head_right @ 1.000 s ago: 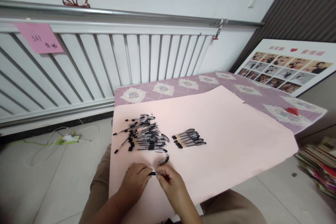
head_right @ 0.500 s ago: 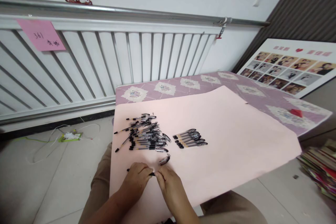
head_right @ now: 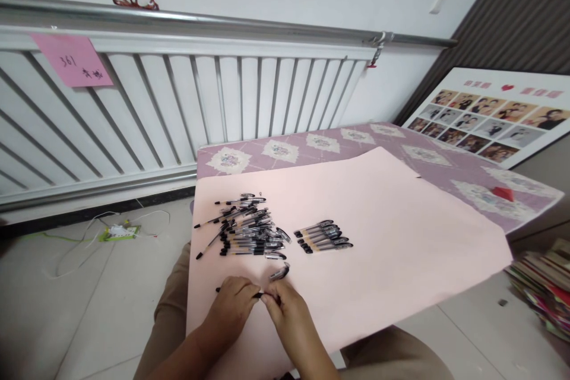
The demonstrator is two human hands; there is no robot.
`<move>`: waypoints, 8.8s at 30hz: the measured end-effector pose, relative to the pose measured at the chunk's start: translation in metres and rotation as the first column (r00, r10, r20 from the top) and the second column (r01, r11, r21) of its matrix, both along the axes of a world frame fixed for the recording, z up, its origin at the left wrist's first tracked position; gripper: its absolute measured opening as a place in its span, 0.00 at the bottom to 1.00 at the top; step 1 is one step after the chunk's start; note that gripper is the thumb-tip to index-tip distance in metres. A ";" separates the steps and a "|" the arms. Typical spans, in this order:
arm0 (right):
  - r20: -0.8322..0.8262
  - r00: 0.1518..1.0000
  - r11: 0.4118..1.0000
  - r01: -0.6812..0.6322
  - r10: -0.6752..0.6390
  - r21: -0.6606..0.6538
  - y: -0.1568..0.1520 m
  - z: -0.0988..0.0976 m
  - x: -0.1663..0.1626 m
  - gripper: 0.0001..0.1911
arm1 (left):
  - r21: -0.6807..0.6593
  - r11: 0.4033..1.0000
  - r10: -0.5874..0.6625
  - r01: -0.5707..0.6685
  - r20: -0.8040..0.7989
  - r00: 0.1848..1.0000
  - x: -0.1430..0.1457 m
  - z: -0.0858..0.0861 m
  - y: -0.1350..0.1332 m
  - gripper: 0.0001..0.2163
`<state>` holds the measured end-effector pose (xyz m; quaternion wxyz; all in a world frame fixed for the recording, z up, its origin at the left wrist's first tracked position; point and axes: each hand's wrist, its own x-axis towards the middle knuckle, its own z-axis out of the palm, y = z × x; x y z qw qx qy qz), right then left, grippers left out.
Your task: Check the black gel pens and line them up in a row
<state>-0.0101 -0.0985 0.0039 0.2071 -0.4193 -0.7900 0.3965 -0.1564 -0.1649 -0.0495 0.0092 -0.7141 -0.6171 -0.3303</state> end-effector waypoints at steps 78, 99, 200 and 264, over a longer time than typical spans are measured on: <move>-0.060 0.998 0.988 -0.006 -0.003 -0.153 0.004 0.012 0.018 0.12 | -0.075 0.990 0.129 -0.119 0.140 0.982 0.000 0.022 -0.002 0.03; 0.474 0.867 0.833 -0.145 -0.153 0.533 0.026 -0.002 -0.006 0.16 | -0.170 0.976 0.176 -0.133 0.271 0.946 -0.009 0.020 -0.001 0.09; 0.357 0.931 0.852 -0.128 -0.072 0.507 0.071 0.017 0.086 0.08 | 0.118 0.993 -0.022 0.017 0.040 0.999 0.001 0.020 -0.006 0.09; 0.205 0.976 0.829 -0.053 -0.076 0.556 0.054 -0.020 0.003 0.12 | -0.142 0.948 0.279 -0.284 -0.051 0.959 -0.022 0.029 0.035 0.12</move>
